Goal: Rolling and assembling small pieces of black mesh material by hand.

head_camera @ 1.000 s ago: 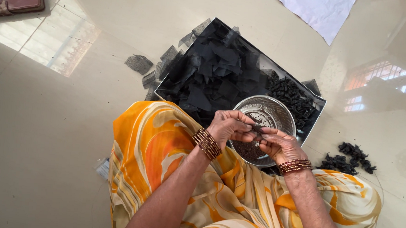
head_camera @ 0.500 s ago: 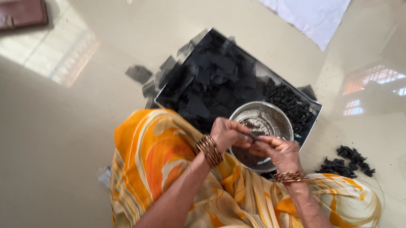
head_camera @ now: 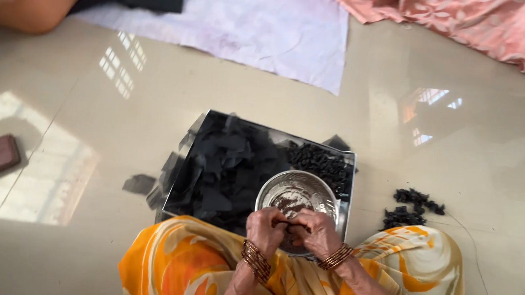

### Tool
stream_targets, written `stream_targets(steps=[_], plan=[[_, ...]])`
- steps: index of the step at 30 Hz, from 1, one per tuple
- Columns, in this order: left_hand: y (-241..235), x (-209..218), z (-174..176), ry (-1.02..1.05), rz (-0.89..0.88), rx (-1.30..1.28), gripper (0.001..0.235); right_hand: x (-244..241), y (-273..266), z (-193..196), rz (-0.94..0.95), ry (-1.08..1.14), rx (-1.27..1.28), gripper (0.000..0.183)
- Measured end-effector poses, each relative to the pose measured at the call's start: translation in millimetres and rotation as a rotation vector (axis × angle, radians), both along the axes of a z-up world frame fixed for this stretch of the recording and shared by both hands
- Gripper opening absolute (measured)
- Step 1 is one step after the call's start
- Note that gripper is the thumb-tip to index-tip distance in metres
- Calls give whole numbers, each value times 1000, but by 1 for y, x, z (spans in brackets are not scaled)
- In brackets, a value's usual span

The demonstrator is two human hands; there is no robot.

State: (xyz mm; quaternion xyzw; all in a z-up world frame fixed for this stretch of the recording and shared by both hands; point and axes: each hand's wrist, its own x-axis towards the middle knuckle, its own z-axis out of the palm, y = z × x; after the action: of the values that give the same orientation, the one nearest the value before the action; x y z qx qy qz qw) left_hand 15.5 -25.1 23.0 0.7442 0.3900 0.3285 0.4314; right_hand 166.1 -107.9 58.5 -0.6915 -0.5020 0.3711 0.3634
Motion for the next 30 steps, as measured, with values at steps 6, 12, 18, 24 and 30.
stream_targets(steps=[6,12,18,24,30], plan=[[-9,17,-12,-21,124,-306,12,16,-9,-40,70,-404,265,27],[-28,46,-78,-26,139,62,7,27,-25,-59,-20,-461,375,22],[-42,64,-107,18,353,123,9,38,-35,-101,-95,-484,322,16],[-22,40,-72,136,123,-303,11,91,-18,-203,247,-261,328,28],[-25,38,-61,173,153,-347,13,84,-28,-190,265,-47,159,54]])
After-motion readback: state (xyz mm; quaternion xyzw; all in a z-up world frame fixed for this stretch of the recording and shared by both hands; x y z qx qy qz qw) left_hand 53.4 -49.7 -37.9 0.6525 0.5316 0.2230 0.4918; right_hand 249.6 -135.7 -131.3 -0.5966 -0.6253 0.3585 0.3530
